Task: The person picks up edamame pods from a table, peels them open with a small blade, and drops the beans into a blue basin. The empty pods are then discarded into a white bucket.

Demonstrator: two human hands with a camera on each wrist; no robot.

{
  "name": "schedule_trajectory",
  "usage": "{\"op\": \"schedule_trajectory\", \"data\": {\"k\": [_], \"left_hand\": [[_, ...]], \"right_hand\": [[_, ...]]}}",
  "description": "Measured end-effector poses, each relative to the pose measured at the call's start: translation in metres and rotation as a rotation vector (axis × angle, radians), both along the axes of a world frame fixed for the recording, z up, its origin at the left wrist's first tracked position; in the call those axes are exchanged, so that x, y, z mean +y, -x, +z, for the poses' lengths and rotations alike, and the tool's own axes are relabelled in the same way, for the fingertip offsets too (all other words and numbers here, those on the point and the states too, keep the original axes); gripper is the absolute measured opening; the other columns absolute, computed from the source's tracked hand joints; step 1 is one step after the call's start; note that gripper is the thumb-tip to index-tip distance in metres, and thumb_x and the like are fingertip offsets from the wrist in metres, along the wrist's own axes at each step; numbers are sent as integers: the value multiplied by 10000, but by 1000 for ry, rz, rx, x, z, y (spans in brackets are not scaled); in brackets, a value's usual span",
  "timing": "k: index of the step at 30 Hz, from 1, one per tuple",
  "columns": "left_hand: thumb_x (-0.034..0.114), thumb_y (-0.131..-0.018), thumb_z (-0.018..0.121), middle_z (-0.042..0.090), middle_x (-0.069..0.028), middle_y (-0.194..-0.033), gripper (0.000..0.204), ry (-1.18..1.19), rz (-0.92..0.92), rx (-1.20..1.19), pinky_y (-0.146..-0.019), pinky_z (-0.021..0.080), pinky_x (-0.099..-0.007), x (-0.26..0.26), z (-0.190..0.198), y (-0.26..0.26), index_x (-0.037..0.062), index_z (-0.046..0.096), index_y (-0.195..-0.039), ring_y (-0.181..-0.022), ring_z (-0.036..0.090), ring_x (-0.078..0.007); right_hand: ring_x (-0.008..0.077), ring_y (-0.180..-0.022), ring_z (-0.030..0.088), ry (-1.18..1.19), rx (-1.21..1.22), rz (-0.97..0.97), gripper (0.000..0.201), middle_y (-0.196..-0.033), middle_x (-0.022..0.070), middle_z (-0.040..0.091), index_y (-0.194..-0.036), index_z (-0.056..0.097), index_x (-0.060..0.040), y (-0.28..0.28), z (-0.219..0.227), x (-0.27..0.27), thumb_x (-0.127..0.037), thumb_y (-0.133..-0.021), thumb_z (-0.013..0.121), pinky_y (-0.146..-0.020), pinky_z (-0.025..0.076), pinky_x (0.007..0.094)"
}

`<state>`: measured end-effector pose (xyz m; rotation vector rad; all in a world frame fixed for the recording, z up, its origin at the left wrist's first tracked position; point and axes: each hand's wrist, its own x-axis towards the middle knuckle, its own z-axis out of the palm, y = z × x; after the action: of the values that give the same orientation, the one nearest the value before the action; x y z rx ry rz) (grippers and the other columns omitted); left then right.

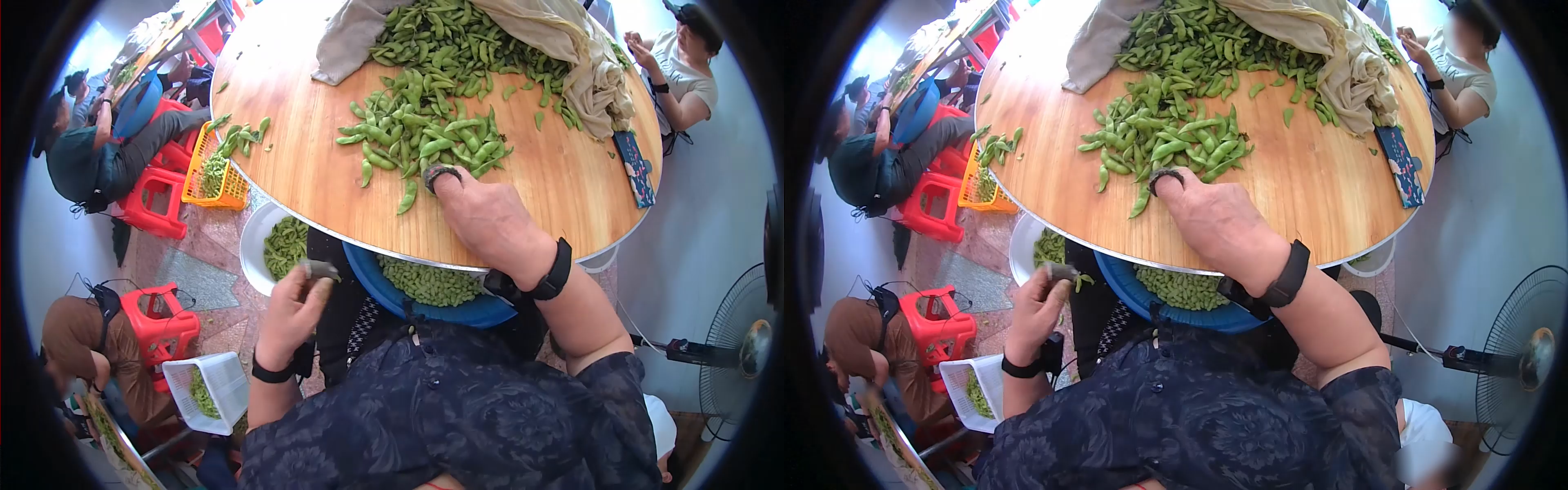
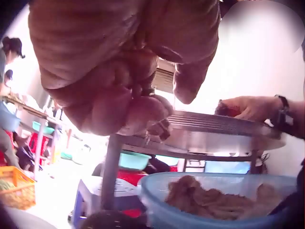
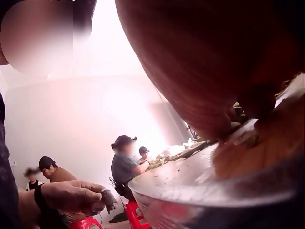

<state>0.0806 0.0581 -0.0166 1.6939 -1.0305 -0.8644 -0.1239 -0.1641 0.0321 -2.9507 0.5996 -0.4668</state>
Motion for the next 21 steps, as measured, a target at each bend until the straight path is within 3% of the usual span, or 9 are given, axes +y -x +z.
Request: {"op": "schedule_trajectory", "data": {"k": [4, 7, 10, 11, 14, 15, 18, 19, 21], "left_hand": [[111, -939, 544, 579, 2, -853, 173, -18, -239, 275, -674, 426, -193, -32, 22, 28, 8, 594, -1068, -753, 507, -32], [170, -962, 521, 568, 15, -829, 214, -70, -364, 555, -648, 422, -191, -53, 31, 44, 22, 583, -1104, -703, 493, -35], [218, -987, 489, 521, 45, -740, 212, -227, -712, 803, -600, 392, -178, -64, 24, 54, 44, 572, -1074, -627, 446, -34], [218, -987, 489, 521, 45, -740, 212, -231, -713, 808, -600, 392, -178, -64, 20, 57, 44, 572, -1074, -627, 446, -34], [250, -1013, 448, 458, 43, -726, 252, -80, -671, 830, -555, 329, -203, -61, 18, 66, 29, 566, -1043, -607, 388, -37], [250, -1013, 448, 458, 43, -726, 252, -83, -666, 833, -555, 329, -203, -60, 18, 69, 29, 566, -1043, -607, 388, -37], [220, -1009, 455, 459, 50, -733, 224, 51, -490, 580, -573, 351, -215, -56, 13, 77, 24, 563, -1027, -650, 413, -43], [220, -1009, 455, 459, 50, -733, 224, 41, -487, 584, -573, 351, -215, -55, 9, 78, 24, 563, -1027, -650, 413, -43], [189, -985, 500, 501, 2, -718, 186, 195, -465, 237, -579, 394, -264, -53, 5, 79, 18, 569, -1008, -638, 497, -117]], "right_hand": [[286, -642, 634, -75, -16, 15, 235, -872, 129, 578, -1023, 493, -14, 19, 20, 11, -18, -796, 551, -503, 504, 361], [273, -623, 630, -217, 34, 187, 214, -882, 106, 597, -1021, 524, -29, 36, 43, 36, -43, -810, 553, -487, 498, 351], [276, -578, 620, -326, 85, 409, 268, -943, 93, 606, -1054, 544, -48, 45, 43, 49, -67, -794, 604, -477, 493, 351], [276, -578, 620, -332, 87, 406, 268, -943, 93, 606, -1054, 544, -48, 48, 37, 51, -67, -794, 604, -477, 493, 351], [304, -604, 610, -498, -187, 10, 215, -812, 141, 595, -1007, 527, -17, 55, 20, 58, -86, -820, 606, -477, 480, 367], [304, -604, 610, -503, -185, 13, 215, -812, 141, 595, -1007, 527, -17, 56, 15, 59, -86, -820, 606, -477, 480, 367], [190, -512, 525, -1407, -279, -122, 117, -695, 85, 528, -974, 498, -12, 53, 7, 65, -62, -868, 485, -472, 434, 296], [190, -512, 525, -1417, -277, -124, 117, -695, 85, 528, -974, 498, -12, 53, 7, 67, -62, -868, 485, -472, 434, 296], [147, -598, 533, -1697, -222, -224, 102, -683, 52, 499, -967, 454, -12, 51, 7, 68, -63, -879, 461, -536, 433, 290]]}}
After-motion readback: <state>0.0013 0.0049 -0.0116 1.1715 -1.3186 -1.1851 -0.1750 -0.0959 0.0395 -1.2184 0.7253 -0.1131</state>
